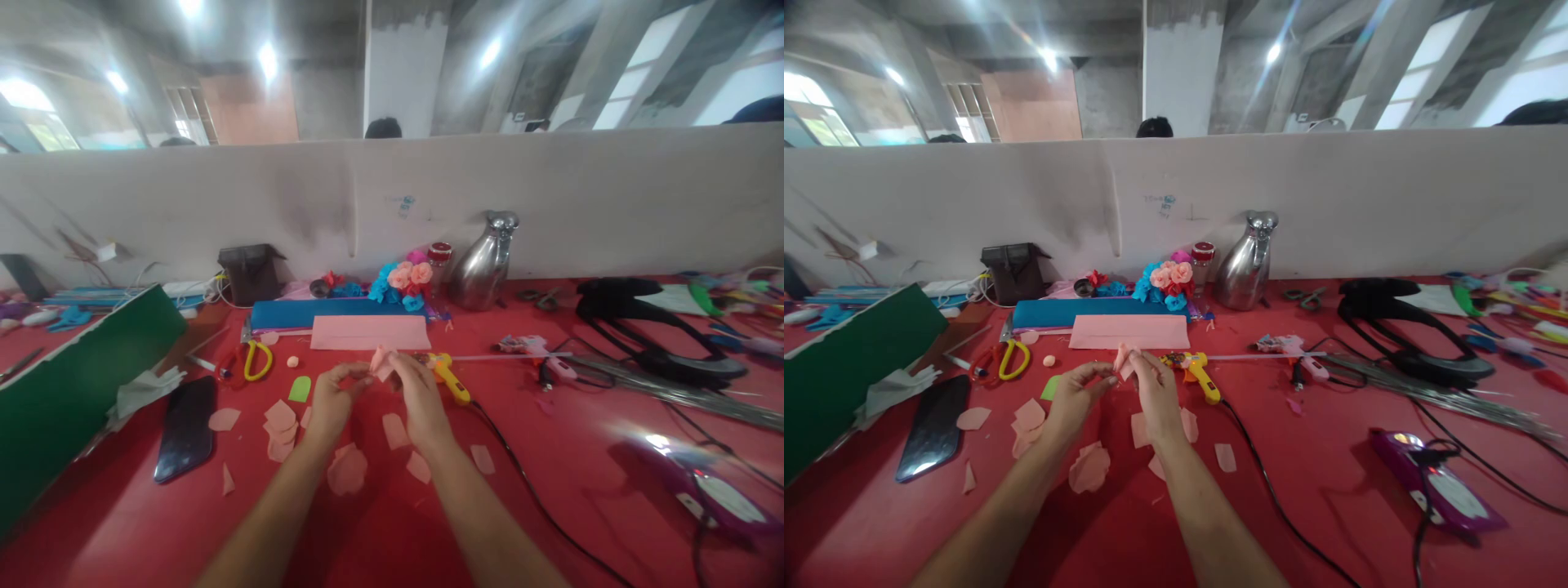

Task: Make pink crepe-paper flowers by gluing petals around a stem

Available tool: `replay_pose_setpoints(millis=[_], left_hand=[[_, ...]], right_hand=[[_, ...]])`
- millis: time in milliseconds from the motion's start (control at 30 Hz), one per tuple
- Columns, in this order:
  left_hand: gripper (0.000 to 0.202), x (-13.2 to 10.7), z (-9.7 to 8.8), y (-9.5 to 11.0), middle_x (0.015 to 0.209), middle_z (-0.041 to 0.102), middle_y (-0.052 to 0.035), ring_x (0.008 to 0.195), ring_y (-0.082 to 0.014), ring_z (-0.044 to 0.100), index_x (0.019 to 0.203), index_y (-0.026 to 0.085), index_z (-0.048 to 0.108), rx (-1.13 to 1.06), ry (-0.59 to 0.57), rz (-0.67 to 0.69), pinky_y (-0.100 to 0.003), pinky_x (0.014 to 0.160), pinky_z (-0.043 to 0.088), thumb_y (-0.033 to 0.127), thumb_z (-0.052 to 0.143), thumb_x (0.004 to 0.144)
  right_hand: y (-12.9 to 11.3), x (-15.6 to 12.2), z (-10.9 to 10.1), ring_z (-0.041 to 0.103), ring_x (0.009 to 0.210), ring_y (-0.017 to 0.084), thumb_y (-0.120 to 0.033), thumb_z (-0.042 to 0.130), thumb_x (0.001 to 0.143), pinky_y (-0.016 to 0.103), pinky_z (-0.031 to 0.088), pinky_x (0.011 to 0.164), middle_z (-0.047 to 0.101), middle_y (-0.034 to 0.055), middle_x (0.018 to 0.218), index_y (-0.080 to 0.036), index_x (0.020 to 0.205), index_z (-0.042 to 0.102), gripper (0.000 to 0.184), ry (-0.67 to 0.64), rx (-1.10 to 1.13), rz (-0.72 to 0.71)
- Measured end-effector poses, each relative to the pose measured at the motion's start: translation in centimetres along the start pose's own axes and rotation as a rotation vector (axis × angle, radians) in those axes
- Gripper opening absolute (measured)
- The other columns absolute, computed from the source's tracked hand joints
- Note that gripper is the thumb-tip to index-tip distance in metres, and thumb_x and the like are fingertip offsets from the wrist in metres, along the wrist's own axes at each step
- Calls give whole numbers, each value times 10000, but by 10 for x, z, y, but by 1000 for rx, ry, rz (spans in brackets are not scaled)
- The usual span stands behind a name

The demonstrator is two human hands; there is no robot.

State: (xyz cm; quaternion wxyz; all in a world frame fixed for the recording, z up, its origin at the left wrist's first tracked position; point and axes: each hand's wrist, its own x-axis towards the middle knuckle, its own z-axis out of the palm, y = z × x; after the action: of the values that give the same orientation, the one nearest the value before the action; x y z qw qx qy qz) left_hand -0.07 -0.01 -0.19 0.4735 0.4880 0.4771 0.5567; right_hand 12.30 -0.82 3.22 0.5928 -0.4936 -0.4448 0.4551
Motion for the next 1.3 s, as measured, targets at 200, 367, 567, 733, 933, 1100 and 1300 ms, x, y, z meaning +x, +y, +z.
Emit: replay_pose_setpoints(millis=[200,367,567,733,933,1100,1300], left_hand=[[378,1,-2,-1,731,641,-21,705,-142,571,1022,195,690,-56,-93,7,-261,705,429,194,690,644],[212,0,-1,-3,784,677,-49,773,-169,590,856,173,723,-63,-73,-15,-299,778,434,219,696,651],[215,-2,1,3,788,696,-48,753,-157,597,791,175,730,-212,-13,-102,-281,756,446,235,753,585],[207,-4,1,10,803,711,-54,761,-163,613,804,176,736,-269,-37,-99,-294,785,458,227,742,603],[198,-4,1,9,840,710,-60,814,-179,614,814,174,738,-277,-16,-60,-306,810,454,220,722,622],[200,-4,1,8,846,698,-56,831,-182,609,825,179,740,-254,-8,-39,-306,818,446,222,710,632],[168,-5,1,8,840,701,-43,822,-169,607,812,191,740,-250,-18,-24,-294,813,441,202,690,651]], right_hand=[[0,1,-2,356,489,110,-437,585,710,257,271,495,431,-42,488,-190,552,565,294,-4,35,36],[7,5,-4,358,480,105,-432,566,749,261,272,494,434,-48,494,-195,540,513,320,3,92,0],[11,9,-3,396,488,105,-388,531,736,251,277,475,515,-42,556,-202,675,593,206,32,272,51],[11,7,-1,498,598,130,-313,654,638,250,346,561,626,-11,650,-191,721,664,148,-135,130,117],[6,2,0,570,751,180,-362,708,629,291,403,699,685,20,779,-214,777,695,210,-187,113,59],[7,5,-1,553,708,171,-395,697,644,290,404,688,684,30,780,-204,788,697,239,-200,75,20],[8,6,-3,543,686,167,-391,695,657,289,403,671,681,32,756,-194,794,712,241,-190,45,4]])
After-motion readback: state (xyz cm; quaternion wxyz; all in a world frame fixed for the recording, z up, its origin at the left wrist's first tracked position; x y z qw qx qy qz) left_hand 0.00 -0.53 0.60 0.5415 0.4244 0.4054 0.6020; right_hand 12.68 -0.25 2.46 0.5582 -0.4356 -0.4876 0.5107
